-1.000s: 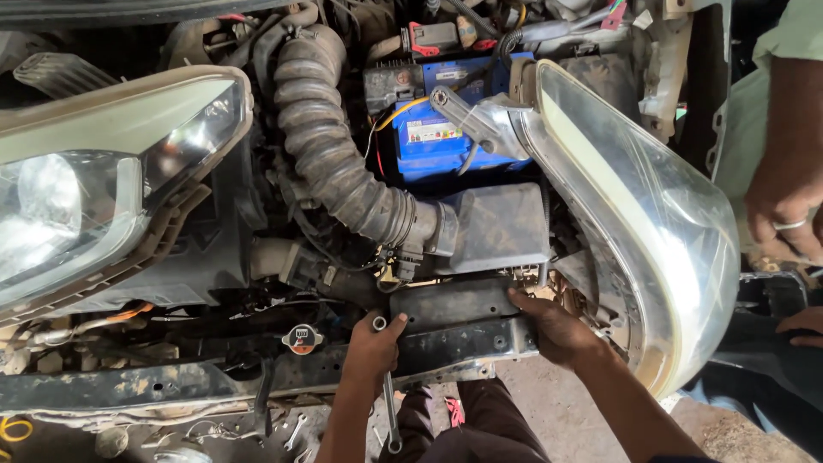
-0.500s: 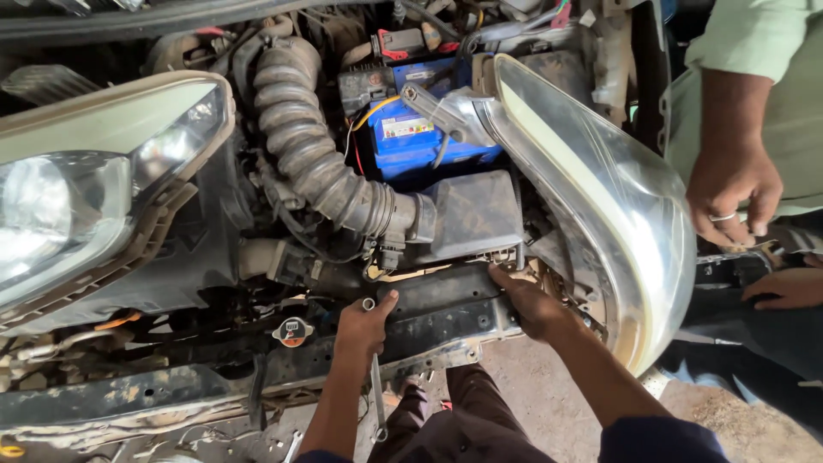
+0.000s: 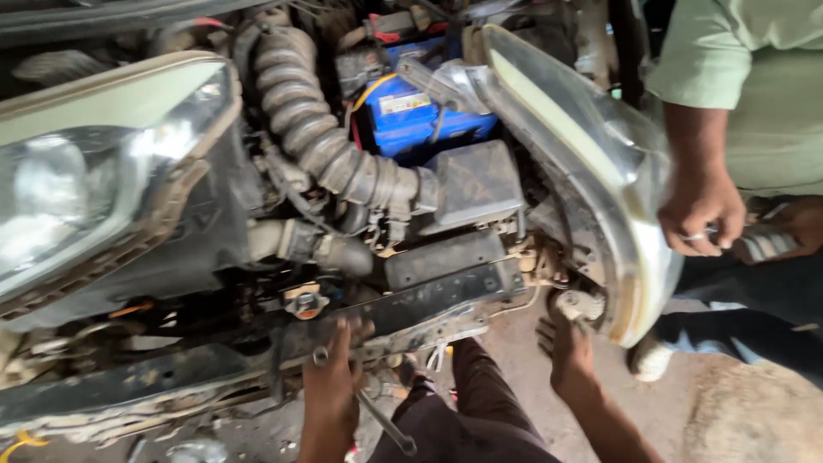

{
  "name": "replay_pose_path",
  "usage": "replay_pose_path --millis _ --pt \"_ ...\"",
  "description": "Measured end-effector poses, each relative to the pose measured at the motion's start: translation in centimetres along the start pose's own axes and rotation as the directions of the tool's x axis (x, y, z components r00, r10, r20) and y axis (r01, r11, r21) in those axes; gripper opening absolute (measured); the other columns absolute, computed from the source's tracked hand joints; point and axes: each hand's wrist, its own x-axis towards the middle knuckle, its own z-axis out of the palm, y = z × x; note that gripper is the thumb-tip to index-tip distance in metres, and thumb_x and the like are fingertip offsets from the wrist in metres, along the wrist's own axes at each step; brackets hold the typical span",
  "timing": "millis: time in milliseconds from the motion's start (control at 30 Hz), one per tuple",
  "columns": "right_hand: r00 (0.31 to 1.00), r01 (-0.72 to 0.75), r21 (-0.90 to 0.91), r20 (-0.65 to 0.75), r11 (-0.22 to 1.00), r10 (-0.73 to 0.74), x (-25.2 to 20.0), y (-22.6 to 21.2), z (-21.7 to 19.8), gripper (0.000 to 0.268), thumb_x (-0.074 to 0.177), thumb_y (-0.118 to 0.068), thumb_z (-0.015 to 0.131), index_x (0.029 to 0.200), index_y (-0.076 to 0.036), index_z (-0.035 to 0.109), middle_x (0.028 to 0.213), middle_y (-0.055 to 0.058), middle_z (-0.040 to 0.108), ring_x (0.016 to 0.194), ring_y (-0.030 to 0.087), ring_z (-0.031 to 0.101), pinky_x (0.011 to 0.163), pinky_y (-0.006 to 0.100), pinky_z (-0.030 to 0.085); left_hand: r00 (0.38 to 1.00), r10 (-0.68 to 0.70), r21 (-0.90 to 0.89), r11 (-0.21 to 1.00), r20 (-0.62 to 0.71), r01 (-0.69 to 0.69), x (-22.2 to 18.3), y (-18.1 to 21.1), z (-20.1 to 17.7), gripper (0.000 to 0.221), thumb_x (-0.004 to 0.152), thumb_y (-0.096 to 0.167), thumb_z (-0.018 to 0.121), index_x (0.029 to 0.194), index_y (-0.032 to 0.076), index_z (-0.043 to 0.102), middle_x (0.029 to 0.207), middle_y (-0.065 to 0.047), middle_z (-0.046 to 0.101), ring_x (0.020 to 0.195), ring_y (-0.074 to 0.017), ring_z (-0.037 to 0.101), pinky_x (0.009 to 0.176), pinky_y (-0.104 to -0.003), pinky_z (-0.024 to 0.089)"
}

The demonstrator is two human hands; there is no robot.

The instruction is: The person is repairing a car engine by manipulating various components such as the headlamp housing, brackets, and bolts using hand tools.

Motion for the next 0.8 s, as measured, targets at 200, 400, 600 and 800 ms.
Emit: replay_pose_path --millis 200,400,600,800 --pt "0.830 0.112 -0.306 0.552 0.945 0.081 -7.1 5.0 6.6 0.029 0.096 -0.013 0.056 0.119 -0.004 0.070 0.111 0.009 0.078 0.099 0.023 0.073 0.082 0.033 0.060 0.979 -0.129 -0.109 0.988 -0.156 0.112 1.3 -7.2 -7.2 0.040 0.095 0.030 0.072 0.112 -0.005 0.065 0.087 -0.014 0.064 0.045 -0.0100 0.033 0.040 -0.028 0.027" --pt "0.921 -0.070 -0.286 0.349 0.956 0.172 -1.6 6.1 3.4 0.031 0.097 -0.020 0.063 0.123 -0.004 0.069 0.108 0.009 0.076 0.098 0.022 0.069 0.080 0.034 0.054 0.982 -0.186 0.005 0.983 0.041 0.186 3.5 -13.3 -9.6 0.032 0.088 0.023 0.075 0.108 -0.003 0.074 0.068 -0.004 0.057 0.040 -0.0096 0.032 0.038 -0.028 0.024" --pt "0.921 -0.036 -0.430 0.336 0.902 0.197 -1.5 7.8 4.8 0.038 0.094 -0.023 0.067 0.127 -0.005 0.068 0.112 0.008 0.077 0.100 0.020 0.071 0.084 0.033 0.055 0.966 -0.243 0.093 0.968 0.088 0.235 7.6 -18.1 -5.3 0.028 0.094 0.022 0.073 0.109 -0.001 0.066 0.054 -0.001 0.043 0.038 -0.0115 0.035 0.036 -0.030 0.026" --pt "0.869 0.028 -0.390 0.464 0.921 0.170 -6.3 10.2 10.7 0.040 0.091 -0.021 0.070 0.125 0.000 0.071 0.108 0.010 0.078 0.093 0.017 0.072 0.079 0.033 0.057 0.992 -0.086 -0.247 0.963 0.092 0.107 7.0 -17.6 -1.6 0.029 0.090 0.010 0.069 0.118 0.000 0.065 0.077 -0.006 0.073 0.041 -0.0075 0.038 0.037 -0.026 0.026"
